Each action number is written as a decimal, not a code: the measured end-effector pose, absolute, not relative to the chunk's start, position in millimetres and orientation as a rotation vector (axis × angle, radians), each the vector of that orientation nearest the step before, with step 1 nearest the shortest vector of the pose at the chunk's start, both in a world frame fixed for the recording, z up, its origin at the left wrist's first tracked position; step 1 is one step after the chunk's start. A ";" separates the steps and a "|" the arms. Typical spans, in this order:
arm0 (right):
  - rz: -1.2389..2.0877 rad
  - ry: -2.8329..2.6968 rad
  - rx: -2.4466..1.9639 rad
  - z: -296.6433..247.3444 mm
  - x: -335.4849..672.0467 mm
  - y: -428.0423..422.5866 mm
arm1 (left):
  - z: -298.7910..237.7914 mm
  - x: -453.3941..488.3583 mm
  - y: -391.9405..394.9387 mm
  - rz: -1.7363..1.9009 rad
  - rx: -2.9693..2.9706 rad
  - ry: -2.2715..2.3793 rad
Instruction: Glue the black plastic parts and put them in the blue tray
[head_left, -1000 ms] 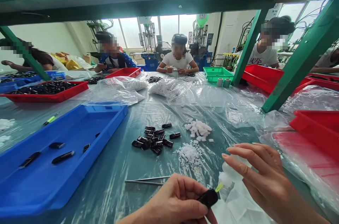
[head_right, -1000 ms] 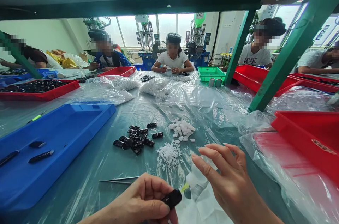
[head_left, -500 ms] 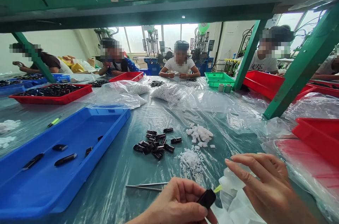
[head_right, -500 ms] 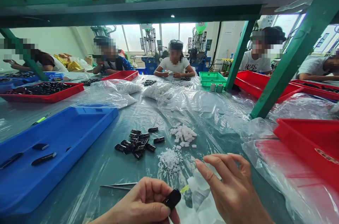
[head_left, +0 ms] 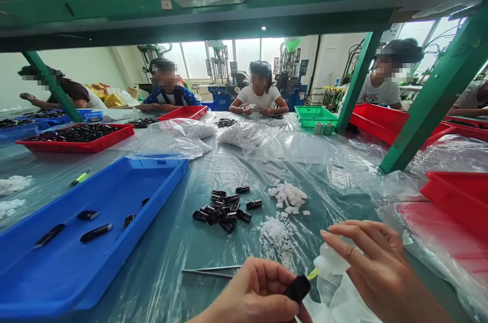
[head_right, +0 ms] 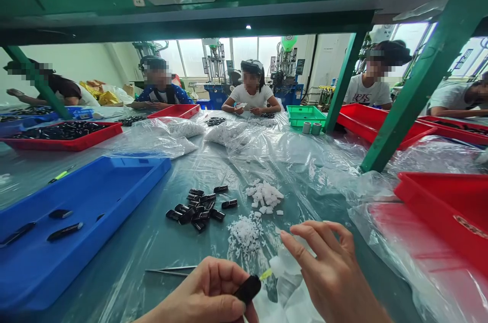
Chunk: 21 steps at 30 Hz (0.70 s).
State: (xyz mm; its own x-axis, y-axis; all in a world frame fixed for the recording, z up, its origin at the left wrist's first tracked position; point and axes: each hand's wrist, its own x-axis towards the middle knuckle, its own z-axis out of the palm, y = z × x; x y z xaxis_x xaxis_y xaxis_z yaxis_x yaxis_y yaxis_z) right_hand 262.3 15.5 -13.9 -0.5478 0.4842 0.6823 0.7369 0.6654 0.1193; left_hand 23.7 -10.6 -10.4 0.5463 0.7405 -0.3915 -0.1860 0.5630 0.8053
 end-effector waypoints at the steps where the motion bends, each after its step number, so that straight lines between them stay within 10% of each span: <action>1: -0.530 -2.256 -0.936 -14.8 261.7 16.5 | -9.8 23.7 -10.6 0.621 0.804 0.830; 13: -0.321 -2.163 -1.035 -24.1 251.2 21.2 | -0.3 21.9 -10.1 0.659 0.848 0.954; 21: 0.660 -1.850 -1.319 -33.9 249.8 29.1 | -0.2 20.7 -8.5 0.699 0.759 0.873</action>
State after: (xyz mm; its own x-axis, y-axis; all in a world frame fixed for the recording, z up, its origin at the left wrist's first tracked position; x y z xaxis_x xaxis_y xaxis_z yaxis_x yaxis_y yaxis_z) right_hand 249.8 29.1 -33.9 -0.1814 0.9424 0.2810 0.5515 0.3341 -0.7644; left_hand 20.7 -8.5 -0.2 0.4645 0.7883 -0.4035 -0.2209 0.5443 0.8093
